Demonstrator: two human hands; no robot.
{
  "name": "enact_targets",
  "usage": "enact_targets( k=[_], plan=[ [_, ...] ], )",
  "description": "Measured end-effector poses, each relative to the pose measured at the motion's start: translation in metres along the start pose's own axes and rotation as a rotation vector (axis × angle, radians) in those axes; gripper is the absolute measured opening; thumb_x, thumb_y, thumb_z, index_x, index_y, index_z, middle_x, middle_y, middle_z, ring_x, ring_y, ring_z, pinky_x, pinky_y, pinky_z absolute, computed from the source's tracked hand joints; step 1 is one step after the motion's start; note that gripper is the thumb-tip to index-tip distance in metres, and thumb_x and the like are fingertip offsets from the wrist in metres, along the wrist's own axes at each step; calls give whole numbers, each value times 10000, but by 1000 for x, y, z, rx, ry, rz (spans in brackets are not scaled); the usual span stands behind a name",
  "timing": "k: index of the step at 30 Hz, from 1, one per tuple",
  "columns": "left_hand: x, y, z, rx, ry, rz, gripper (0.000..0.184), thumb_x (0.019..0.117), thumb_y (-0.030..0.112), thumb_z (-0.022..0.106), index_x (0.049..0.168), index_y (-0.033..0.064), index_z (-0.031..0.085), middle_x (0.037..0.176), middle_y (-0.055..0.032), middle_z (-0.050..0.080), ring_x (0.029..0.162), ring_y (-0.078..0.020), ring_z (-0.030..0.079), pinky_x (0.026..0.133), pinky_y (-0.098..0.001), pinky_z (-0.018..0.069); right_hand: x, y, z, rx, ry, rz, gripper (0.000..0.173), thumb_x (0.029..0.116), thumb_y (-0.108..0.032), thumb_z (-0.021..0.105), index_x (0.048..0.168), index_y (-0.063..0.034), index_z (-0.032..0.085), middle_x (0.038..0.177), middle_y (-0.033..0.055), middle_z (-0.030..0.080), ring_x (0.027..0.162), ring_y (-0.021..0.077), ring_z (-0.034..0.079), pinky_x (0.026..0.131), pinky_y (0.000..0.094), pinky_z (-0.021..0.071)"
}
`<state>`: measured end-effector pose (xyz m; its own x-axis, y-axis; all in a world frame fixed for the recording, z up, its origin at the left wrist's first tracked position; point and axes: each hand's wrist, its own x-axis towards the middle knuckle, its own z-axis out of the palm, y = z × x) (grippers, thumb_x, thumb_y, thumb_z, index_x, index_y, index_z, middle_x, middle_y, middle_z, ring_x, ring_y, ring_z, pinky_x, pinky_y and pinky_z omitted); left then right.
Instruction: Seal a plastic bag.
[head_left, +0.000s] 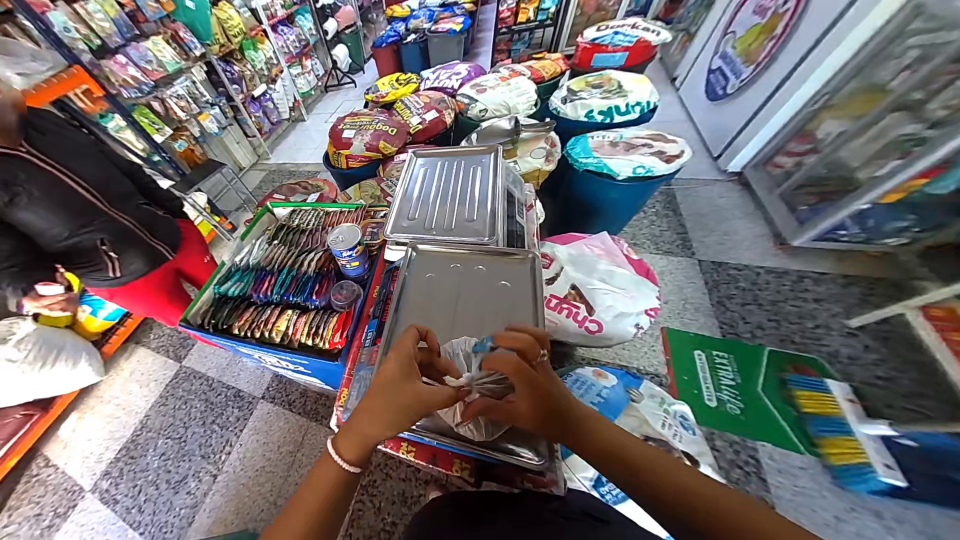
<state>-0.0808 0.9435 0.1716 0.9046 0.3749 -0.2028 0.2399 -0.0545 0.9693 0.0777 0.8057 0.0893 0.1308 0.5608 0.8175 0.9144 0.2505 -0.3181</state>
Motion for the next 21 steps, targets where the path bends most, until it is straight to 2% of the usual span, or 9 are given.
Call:
enact_targets(
  k=[2, 4, 7, 9, 11, 13, 15, 17, 21],
  plan=[
    [-3, 3, 1, 100, 25, 36, 469, 808, -7, 807, 1140, 86, 489, 859, -9, 718, 714, -88, 688, 640, -235, 570, -1, 4, 0, 123, -80, 72, 559, 921, -704, 557, 1124, -189, 481, 1292, 12, 505, 1379, 143, 406, 1138, 310, 371],
    [-7, 6, 5, 238, 88, 110, 407, 819, 18, 799, 1122, 76, 534, 868, -8, 708, 727, -87, 694, 660, -247, 590, 0, 6, 0, 233, -188, 80, 612, 987, -687, 426, 1222, -126, 501, 1364, 88, 544, 1422, 194, 424, 1178, 419, 350],
    [-15, 2, 20, 647, 298, 358, 250, 825, 67, 742, 1058, 61, 651, 884, -17, 710, 769, -118, 716, 679, -315, 615, 4, 4, -2, 240, -314, 71, 713, 1017, -667, 305, 1317, -68, 549, 1289, 108, 618, 1316, 187, 537, 1176, 425, 351],
    [-15, -9, 29, 922, 510, 565, 185, 781, 94, 701, 964, 90, 721, 822, -14, 732, 720, -159, 722, 584, -368, 581, 8, 0, -5, 183, -338, 56, 730, 1021, -644, 271, 1324, -70, 607, 1256, 106, 649, 1255, 205, 579, 1125, 434, 392],
    [-12, -23, 30, 1063, 653, 720, 103, 807, 124, 664, 878, 104, 736, 801, -19, 733, 756, -169, 734, 584, -339, 576, 9, -5, -8, 187, -366, 89, 717, 1044, -619, 234, 1343, -105, 633, 1262, 80, 652, 1230, 199, 574, 1087, 425, 407],
    [-8, -36, 29, 1119, 730, 831, 91, 855, 152, 654, 790, 115, 705, 777, -17, 731, 818, -164, 742, 657, -300, 586, 8, -11, -9, 244, -364, 195, 700, 1070, -585, 202, 1361, -125, 641, 1292, 70, 647, 1215, 177, 571, 1045, 397, 437],
    [-5, -44, 29, 1142, 777, 907, 133, 887, 163, 650, 763, 134, 687, 819, -6, 763, 921, -162, 747, 760, -283, 588, 11, -15, -8, 268, -297, 312, 566, 1092, -462, 283, 1340, -128, 666, 1305, 68, 644, 1215, 141, 587, 1017, 351, 484],
    [0, -51, 28, 1130, 841, 978, 113, 905, 173, 672, 796, 152, 653, 874, 1, 768, 968, -165, 734, 809, -275, 575, 19, -14, -6, 224, -230, 330, 388, 1042, -295, 446, 1293, -129, 692, 1271, 73, 645, 1116, 116, 628, 901, 295, 544],
    [14, -68, 19, 1097, 972, 1114, 181, 957, 260, 665, 948, 171, 508, 915, -6, 549, 906, -154, 583, 857, -249, 499, 33, -7, -8, 115, -260, 141, 326, 924, -193, 562, 1172, -166, 771, 1235, 105, 674, 833, 123, 672, 672, 279, 563]
  ],
)
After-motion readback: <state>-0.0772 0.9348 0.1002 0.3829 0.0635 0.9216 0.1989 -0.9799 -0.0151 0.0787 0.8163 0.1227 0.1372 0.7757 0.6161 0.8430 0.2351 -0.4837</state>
